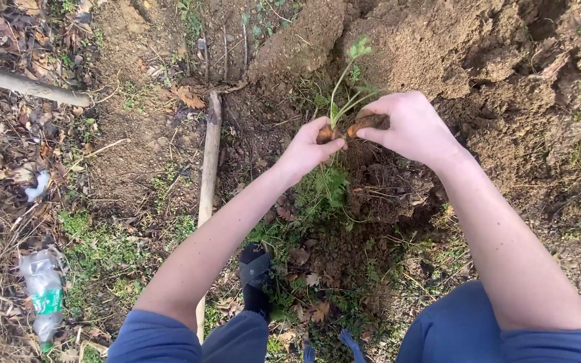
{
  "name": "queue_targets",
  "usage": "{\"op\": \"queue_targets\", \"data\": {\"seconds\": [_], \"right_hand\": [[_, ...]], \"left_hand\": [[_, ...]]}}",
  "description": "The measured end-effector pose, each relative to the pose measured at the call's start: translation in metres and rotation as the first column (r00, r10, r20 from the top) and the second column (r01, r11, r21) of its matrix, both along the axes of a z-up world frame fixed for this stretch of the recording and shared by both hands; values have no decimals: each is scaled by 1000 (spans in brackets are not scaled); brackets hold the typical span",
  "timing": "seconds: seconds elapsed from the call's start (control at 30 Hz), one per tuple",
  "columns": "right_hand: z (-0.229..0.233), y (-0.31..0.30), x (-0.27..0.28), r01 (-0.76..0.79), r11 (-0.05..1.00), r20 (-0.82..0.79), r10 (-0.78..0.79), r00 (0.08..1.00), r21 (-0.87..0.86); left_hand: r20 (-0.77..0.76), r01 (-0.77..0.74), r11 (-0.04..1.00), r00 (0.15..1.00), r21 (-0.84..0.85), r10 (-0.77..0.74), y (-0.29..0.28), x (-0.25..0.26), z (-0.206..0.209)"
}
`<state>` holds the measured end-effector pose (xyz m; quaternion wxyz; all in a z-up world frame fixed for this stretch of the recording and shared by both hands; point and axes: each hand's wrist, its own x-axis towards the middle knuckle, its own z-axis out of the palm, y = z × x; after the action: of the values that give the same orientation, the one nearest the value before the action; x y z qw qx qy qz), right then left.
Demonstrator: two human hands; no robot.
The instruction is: The person uses a garden tool to loosen the soil in a trench and pulls small carrots from the ground by their leafy stems.
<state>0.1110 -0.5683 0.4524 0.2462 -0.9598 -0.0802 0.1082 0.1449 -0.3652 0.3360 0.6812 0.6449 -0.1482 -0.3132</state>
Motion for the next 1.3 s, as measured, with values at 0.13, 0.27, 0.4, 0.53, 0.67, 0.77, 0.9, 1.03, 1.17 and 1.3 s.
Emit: {"op": "queue_targets", "data": {"seconds": [0.13,0.27,0.4,0.53,0.67,0.77,0.9,1.03,1.17,1.3], "right_hand": [[6,-1,0,148,904,44,-180,983,402],[4,6,4,388,617,-200,-353,914,685],[5,9,6,364,524,-241,-289,927,770],[12,16,9,651,148,-546,-425,721,745],[2,25,12,650,-119,-615,-487,620,750],[-21,38,7,483,7,-417,-494,763,876],[-49,57,1,220,358,2,-527,850,907],[-53,58,-3,217,388,29,-537,843,896],[-60,48,-4,251,436,-17,-473,881,864],[-83,18,-6,336,748,-69,-365,928,573]], "left_hand": [[65,-76,996,995,-39,78,7,25,55],[282,-195,980,943,46,175,6,43,111],[455,-324,946,844,9,284,3,41,128],[537,-520,844,678,-134,503,-2,29,96],[74,-449,863,877,-231,475,-12,8,84],[-137,-418,874,908,-246,396,-22,3,64],[-242,-489,759,873,-430,424,-32,12,39],[-295,-465,750,884,-470,363,-26,14,31],[-351,-475,739,874,-477,336,-19,20,18],[-351,-454,823,874,-342,336,-2,28,5]]}}
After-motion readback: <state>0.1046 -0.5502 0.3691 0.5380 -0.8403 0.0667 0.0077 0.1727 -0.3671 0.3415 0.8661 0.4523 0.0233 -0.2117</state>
